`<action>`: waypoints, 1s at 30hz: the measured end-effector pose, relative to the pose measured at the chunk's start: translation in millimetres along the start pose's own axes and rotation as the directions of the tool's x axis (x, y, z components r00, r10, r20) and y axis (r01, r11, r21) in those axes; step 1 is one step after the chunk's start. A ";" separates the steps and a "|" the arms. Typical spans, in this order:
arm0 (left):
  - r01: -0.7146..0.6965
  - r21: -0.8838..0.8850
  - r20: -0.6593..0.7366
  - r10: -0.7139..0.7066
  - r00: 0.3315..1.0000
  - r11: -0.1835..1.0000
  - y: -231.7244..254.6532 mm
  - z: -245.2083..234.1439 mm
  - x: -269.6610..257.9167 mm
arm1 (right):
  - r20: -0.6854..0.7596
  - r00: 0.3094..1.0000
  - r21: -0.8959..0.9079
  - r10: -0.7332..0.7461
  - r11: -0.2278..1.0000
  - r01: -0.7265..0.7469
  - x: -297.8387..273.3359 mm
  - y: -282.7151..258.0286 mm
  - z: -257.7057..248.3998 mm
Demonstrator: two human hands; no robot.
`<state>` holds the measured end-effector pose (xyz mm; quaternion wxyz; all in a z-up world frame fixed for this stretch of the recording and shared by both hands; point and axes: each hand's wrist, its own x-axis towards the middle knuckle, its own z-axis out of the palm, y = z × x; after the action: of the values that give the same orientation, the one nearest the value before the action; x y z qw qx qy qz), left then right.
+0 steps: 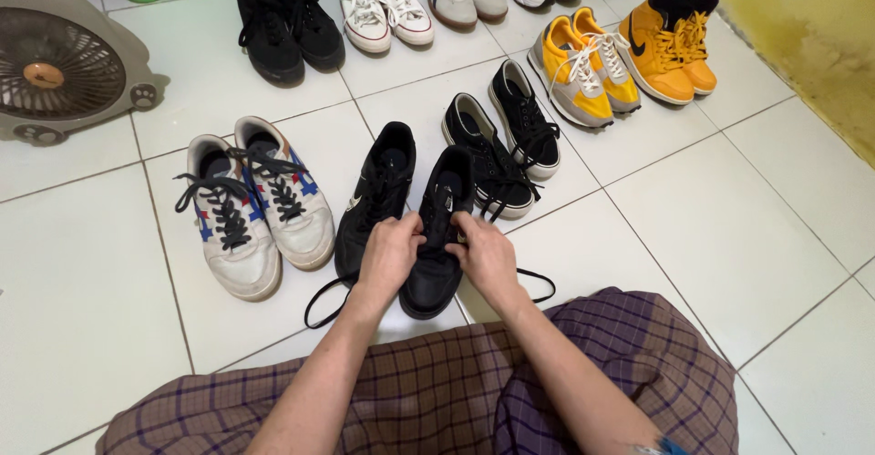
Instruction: The person removes the laces from a pair of black sneakers and then re-laces them. They pull the laces out, thread them back through the eyelets, and tie a knot.
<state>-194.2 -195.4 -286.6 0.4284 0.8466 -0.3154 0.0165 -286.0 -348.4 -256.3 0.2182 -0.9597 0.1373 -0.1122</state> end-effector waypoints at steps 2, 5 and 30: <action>0.022 -0.040 0.010 -0.021 1.000 0.999 -3.0 -3.5 1.0 | -0.037 0.987 -0.070 -0.157 0.986 0.154 9.5 -0.8 -10.4; -0.050 -0.029 -0.034 0.049 0.998 0.998 -4.4 -4.6 -1.7 | -0.032 0.882 -0.177 -0.470 0.871 0.458 23.5 5.8 -24.5; 0.084 0.067 0.228 -0.098 0.969 0.994 34.5 -12.9 -36.0 | 0.413 0.871 -0.072 -0.267 0.943 0.323 67.5 32.0 2.9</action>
<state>-238.8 -182.2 -264.5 0.3647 0.8682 -0.3233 -0.0928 -228.9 -396.1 -262.7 0.1543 -0.9847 -0.0508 0.0626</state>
